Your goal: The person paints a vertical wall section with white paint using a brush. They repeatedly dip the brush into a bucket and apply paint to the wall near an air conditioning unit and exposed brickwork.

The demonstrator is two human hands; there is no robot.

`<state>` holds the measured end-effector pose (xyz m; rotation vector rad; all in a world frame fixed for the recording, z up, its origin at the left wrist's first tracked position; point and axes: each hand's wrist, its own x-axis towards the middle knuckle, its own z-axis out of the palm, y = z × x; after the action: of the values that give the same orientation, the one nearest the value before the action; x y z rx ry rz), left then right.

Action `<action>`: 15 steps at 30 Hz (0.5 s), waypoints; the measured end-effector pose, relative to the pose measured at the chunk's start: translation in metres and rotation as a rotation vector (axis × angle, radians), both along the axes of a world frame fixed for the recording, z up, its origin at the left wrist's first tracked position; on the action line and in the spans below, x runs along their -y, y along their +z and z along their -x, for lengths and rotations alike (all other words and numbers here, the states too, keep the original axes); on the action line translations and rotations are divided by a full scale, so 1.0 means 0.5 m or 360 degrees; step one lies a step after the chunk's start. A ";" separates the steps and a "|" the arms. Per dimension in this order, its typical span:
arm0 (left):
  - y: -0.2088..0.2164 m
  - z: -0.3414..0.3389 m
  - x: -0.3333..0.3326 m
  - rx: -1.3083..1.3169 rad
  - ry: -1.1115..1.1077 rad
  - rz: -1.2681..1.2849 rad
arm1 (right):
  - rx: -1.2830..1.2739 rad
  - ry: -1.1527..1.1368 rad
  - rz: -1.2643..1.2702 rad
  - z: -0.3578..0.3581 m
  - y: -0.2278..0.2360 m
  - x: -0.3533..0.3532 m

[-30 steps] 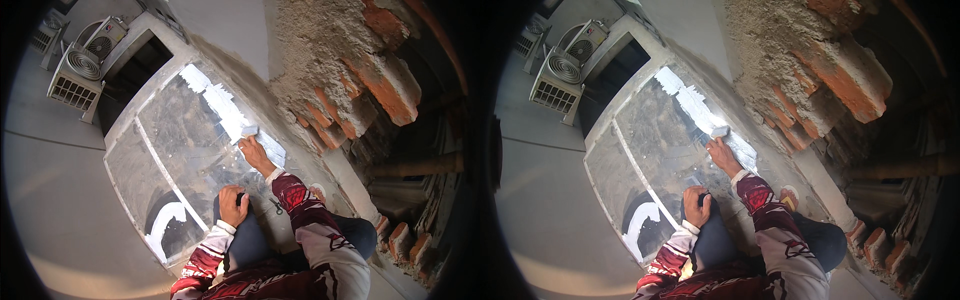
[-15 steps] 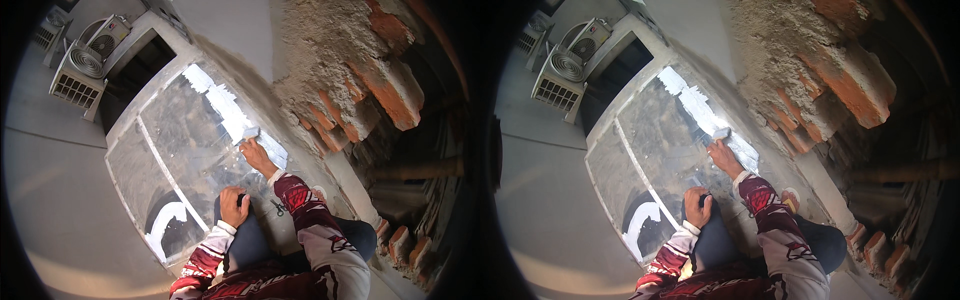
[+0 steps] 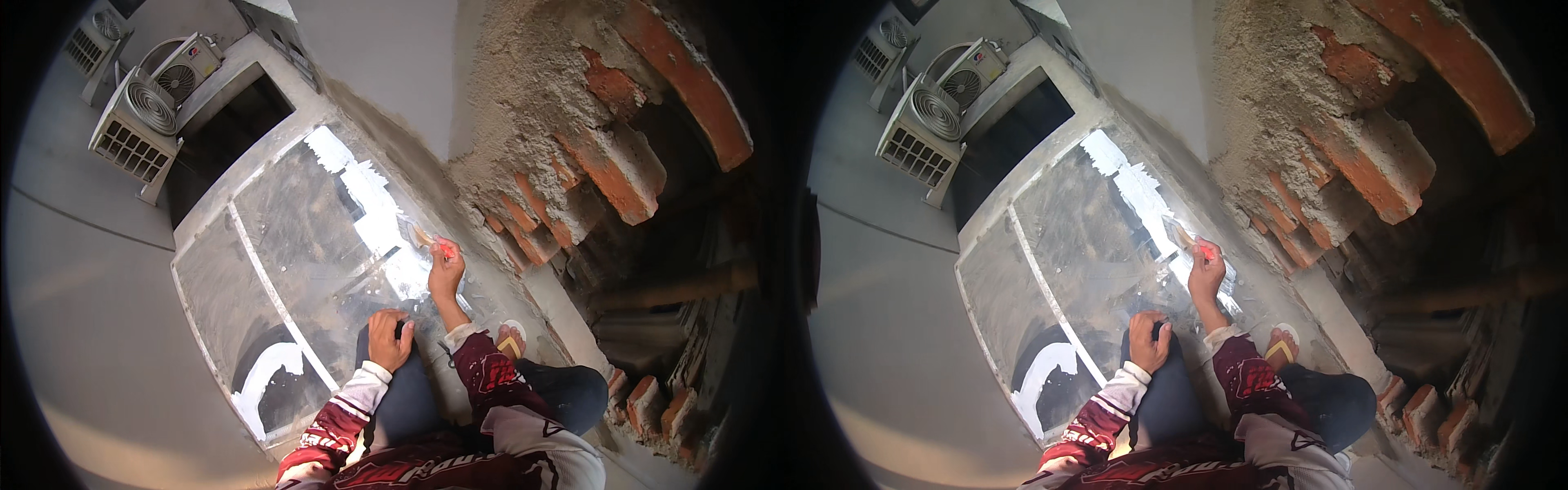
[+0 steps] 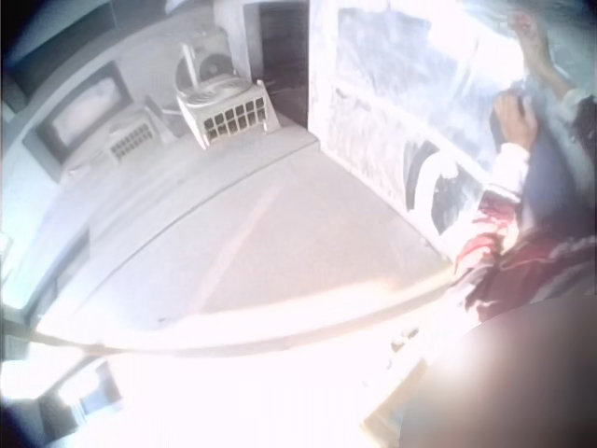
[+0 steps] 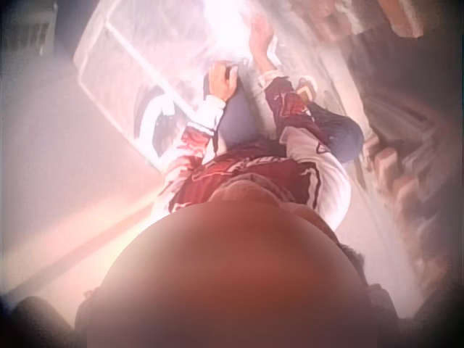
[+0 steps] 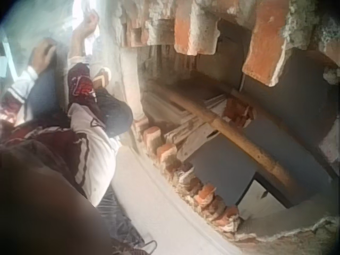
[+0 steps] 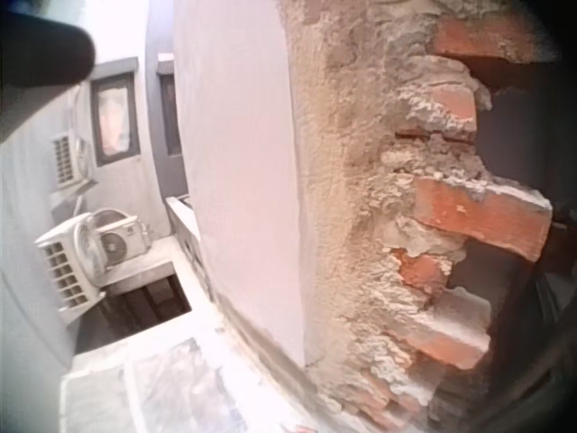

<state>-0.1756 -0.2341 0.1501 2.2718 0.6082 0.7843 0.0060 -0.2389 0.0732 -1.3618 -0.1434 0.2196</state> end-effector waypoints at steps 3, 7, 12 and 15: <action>-0.019 -0.009 -0.007 0.0053 0.0008 0.0060 | -0.0491 -0.0252 -0.0573 0.008 0.060 0.064; -0.040 -0.034 -0.015 0.0134 -0.0016 0.0098 | -0.0755 -0.0390 -0.0926 0.012 0.175 0.200; -0.065 -0.085 -0.012 0.0087 -0.0137 0.0206 | -0.0578 -0.0441 -0.1117 0.056 0.413 0.418; -0.079 -0.111 0.010 0.0064 -0.0245 0.0198 | -0.0088 -0.0412 -0.1163 0.091 0.533 0.602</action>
<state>-0.1200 -0.2389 0.1106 2.1550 0.4451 0.6959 -0.0394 -0.5400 0.3394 -0.6354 0.0055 -0.0204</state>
